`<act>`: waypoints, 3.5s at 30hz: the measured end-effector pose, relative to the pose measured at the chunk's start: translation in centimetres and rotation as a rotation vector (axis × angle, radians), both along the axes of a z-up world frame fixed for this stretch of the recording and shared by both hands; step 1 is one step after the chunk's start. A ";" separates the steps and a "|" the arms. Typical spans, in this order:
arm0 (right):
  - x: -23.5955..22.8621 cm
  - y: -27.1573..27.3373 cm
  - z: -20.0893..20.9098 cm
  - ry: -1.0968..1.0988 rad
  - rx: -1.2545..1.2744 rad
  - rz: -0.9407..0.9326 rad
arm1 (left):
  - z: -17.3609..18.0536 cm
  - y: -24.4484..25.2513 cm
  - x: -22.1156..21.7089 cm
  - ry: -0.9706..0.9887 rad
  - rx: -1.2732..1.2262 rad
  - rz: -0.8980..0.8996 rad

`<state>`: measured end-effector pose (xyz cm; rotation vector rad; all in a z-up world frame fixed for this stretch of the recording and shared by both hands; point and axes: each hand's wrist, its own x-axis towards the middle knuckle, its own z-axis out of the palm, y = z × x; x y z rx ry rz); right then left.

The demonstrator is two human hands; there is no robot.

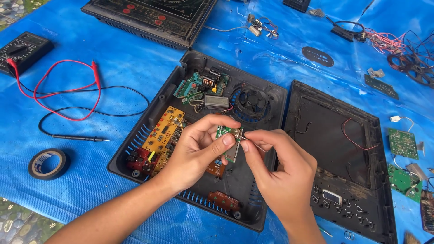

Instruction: Assembling and connecting small circuit modules and wires within an electronic device housing

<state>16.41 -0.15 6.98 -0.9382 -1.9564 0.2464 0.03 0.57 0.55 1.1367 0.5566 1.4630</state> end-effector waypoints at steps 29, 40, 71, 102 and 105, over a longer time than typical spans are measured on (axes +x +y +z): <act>1.0 0.7 -1.7 -0.195 0.258 0.078 | 0.8 -1.5 0.1 0.183 0.136 0.172; 0.5 0.2 -1.7 -0.103 0.239 0.055 | 1.0 -1.5 0.0 0.156 0.279 0.200; 3.1 0.0 -6.1 0.068 0.164 0.073 | 1.2 -2.7 0.5 0.027 0.243 0.064; 2.0 0.6 -4.7 -0.021 0.268 0.125 | 0.5 -2.1 0.4 -0.063 0.129 -0.036; 1.5 0.5 -4.3 -0.025 0.307 0.133 | 0.4 -2.1 0.5 -0.057 0.117 -0.018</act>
